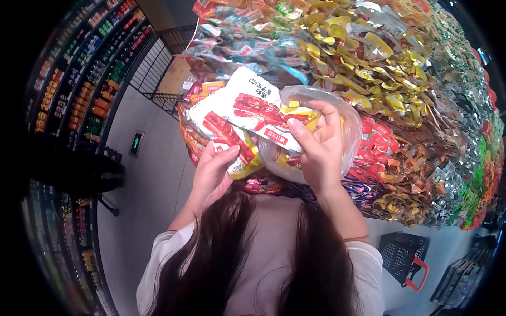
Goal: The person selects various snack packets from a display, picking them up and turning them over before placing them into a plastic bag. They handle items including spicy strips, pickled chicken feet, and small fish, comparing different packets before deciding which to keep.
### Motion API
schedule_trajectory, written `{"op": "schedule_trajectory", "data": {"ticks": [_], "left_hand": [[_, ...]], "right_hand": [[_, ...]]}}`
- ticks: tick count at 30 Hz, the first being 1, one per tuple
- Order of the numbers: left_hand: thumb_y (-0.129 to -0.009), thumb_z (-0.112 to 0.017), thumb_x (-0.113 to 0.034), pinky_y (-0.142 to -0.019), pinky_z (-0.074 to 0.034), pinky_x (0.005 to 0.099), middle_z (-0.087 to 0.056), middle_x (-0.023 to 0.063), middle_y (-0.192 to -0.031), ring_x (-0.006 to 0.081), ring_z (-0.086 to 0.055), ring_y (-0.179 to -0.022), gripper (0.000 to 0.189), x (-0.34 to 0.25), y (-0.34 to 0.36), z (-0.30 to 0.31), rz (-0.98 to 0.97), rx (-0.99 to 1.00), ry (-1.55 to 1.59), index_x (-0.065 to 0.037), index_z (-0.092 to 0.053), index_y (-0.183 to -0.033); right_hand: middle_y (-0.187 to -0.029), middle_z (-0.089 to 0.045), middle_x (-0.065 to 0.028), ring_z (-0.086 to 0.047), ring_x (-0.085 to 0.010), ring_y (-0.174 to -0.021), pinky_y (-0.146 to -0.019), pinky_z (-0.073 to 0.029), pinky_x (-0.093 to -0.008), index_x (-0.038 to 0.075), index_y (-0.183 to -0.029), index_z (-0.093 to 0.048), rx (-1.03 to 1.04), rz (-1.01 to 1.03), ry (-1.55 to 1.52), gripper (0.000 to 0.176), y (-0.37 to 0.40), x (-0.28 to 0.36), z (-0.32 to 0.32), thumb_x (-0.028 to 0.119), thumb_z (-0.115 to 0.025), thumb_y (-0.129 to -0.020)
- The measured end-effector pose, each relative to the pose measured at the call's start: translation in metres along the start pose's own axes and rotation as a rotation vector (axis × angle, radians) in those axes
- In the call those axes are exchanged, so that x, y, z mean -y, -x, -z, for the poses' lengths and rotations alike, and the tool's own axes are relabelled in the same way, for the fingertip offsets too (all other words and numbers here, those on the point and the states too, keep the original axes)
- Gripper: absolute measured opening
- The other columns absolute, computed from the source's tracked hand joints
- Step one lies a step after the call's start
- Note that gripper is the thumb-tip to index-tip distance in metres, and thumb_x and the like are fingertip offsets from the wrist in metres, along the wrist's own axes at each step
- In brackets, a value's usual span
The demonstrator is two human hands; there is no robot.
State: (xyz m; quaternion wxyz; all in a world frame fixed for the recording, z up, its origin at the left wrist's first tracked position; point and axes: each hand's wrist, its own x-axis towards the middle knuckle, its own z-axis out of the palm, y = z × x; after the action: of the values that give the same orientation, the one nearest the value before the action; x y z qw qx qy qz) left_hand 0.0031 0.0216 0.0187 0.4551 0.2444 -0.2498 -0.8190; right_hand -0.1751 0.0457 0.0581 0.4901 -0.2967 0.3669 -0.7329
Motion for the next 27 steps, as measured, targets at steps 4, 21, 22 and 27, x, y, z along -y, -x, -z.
{"op": "schedule_trajectory", "data": {"ticks": [4,21,22,27], "left_hand": [[-0.087,-0.046,-0.001,-0.096,-0.043,0.0396,-0.050,0.0155,-0.122,0.0240,-0.052,-0.112,0.040,-0.005,0.001,-0.007,-0.007,0.021,0.115,0.001,-0.035,-0.125],[-0.080,-0.063,-0.002,-0.080,-0.048,0.0278,-0.062,0.0086,-0.101,0.0134,-0.060,-0.090,0.030,-0.002,-0.005,-0.001,-0.167,-0.050,-0.235,0.004,-0.053,-0.108],[-0.080,-0.063,-0.001,-0.079,-0.048,0.0276,-0.062,0.0085,-0.101,0.0135,-0.060,-0.090,0.030,-0.002,-0.005,0.000,-0.172,-0.051,-0.255,0.004,-0.053,-0.108],[-0.080,-0.063,-0.001,-0.077,-0.049,0.0272,-0.062,0.0087,-0.100,0.0138,-0.061,-0.088,0.030,-0.003,-0.004,-0.003,-0.153,-0.056,-0.257,0.004,-0.053,-0.108]], "right_hand": [[-0.106,-0.050,-0.0125,-0.056,-0.0144,-0.091,-0.076,-0.049,-0.0266,0.004,-0.099,-0.038,0.090,-0.128,0.009,0.031,0.009,-0.023,-0.001,-0.008,-0.059,-0.079],[-0.078,-0.064,-0.0054,-0.058,-0.0069,-0.074,-0.065,-0.046,-0.0221,-0.001,-0.092,-0.061,0.449,-0.215,0.764,0.024,0.016,-0.020,0.005,0.013,-0.071,-0.076],[-0.069,-0.061,-0.0079,-0.055,-0.0086,-0.063,-0.057,-0.042,-0.0251,-0.001,-0.082,-0.064,0.465,-0.135,1.019,0.025,0.014,-0.017,0.005,0.021,-0.072,-0.075],[-0.064,-0.056,-0.0090,-0.051,-0.0133,-0.056,-0.053,-0.039,-0.0282,0.000,-0.079,-0.063,0.463,-0.029,1.018,0.022,0.015,-0.017,0.010,0.020,-0.071,-0.075]]}}
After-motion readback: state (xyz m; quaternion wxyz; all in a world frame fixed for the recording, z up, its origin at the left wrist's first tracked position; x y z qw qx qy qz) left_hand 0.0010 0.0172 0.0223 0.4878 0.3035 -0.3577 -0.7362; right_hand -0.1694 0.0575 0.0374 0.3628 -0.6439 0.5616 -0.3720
